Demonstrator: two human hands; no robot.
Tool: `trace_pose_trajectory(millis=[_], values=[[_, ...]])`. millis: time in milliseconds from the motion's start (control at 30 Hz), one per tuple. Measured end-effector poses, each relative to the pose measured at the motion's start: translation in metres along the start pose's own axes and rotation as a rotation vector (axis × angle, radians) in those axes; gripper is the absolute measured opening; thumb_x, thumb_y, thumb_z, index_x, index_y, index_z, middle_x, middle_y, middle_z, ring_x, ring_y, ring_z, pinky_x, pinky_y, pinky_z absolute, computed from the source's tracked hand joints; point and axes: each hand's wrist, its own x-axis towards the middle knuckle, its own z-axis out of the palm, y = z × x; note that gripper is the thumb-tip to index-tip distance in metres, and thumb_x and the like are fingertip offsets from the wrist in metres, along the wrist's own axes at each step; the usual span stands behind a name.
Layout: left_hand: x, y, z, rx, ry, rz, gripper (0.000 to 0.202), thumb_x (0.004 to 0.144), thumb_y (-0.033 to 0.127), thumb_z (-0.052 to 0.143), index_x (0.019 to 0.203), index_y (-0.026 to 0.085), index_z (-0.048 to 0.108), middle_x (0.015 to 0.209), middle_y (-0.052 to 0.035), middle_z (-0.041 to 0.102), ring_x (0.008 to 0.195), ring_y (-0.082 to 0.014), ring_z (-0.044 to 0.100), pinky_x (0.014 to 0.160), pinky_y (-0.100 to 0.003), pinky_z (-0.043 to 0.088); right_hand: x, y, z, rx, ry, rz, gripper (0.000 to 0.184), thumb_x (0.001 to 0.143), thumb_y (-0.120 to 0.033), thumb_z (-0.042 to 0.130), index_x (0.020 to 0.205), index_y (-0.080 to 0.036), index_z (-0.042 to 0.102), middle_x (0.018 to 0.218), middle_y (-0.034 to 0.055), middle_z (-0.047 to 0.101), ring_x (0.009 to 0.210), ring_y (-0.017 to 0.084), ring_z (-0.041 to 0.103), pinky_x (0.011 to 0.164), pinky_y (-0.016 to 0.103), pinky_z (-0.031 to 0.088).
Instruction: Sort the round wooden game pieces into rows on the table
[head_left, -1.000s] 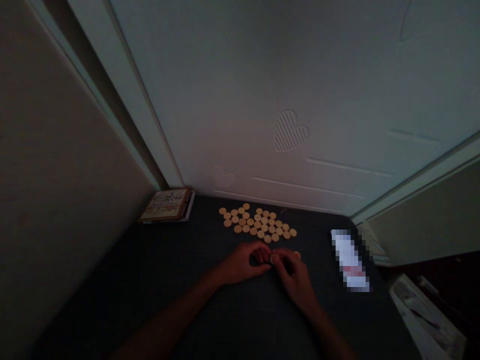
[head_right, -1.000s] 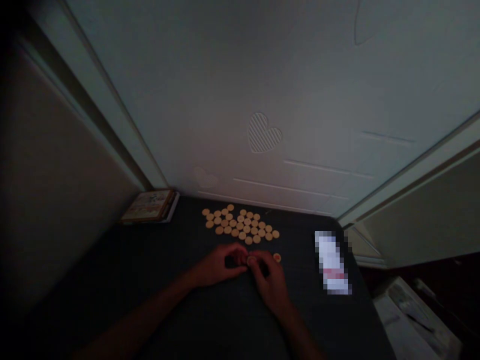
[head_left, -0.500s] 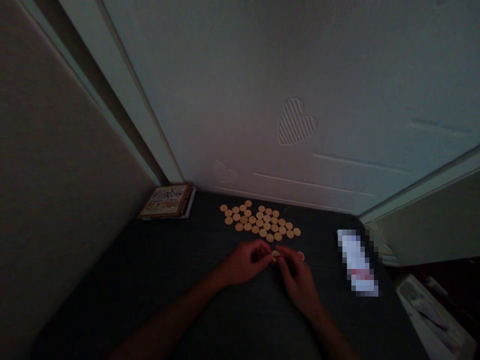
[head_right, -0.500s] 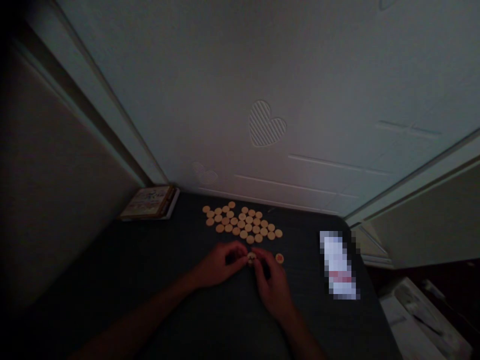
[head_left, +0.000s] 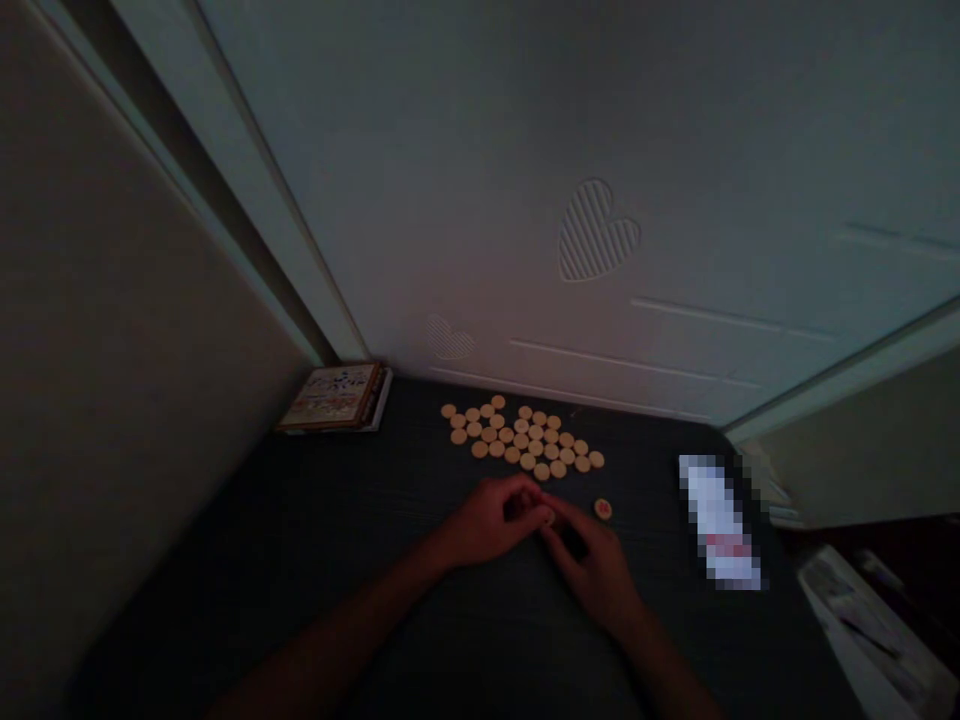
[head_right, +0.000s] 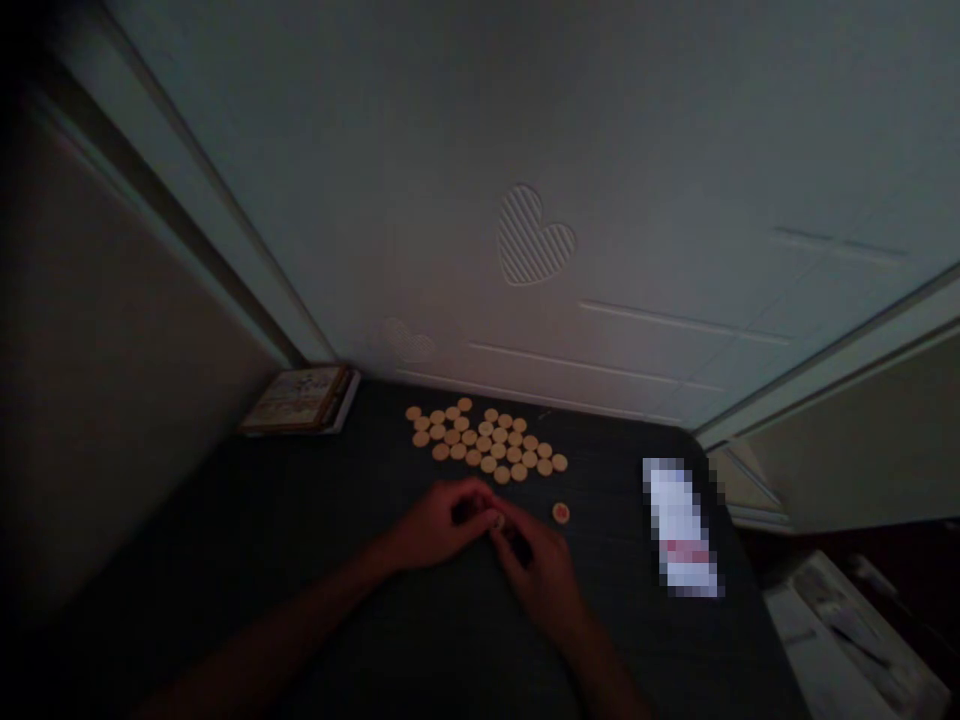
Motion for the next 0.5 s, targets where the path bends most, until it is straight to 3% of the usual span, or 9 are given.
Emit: trace_pose_trajectory(millis=[233, 500], values=[[-0.0013, -0.0017, -0.0002, -0.035, -0.034, -0.025, 0.028, 0.082, 0.043, 0.073, 0.086, 0.016, 0.066, 0.069, 0.0038, 0.059, 0.063, -0.0105, 0.052, 0.059, -0.022, 0.039, -0.0041, 0.0048, 0.0017, -0.072, 0.028, -0.088, 0.034, 0.094, -0.025, 0.063, 0.128, -0.026, 0.065, 0.118, 0.0045, 0.074, 0.102, 0.020, 0.073, 0.091, 0.031, 0.059], [-0.0026, -0.0018, -0.0015, -0.002, -0.079, -0.052, 0.036, 0.076, 0.049, 0.078, 0.077, 0.016, 0.063, 0.065, 0.0043, 0.059, 0.059, -0.0098, 0.052, 0.055, -0.021, 0.036, -0.0082, 0.0091, 0.0010, -0.174, 0.020, -0.154, 0.035, 0.091, -0.021, 0.062, 0.126, -0.026, 0.064, 0.109, 0.0051, 0.076, 0.093, 0.020, 0.073, 0.080, 0.030, 0.061]])
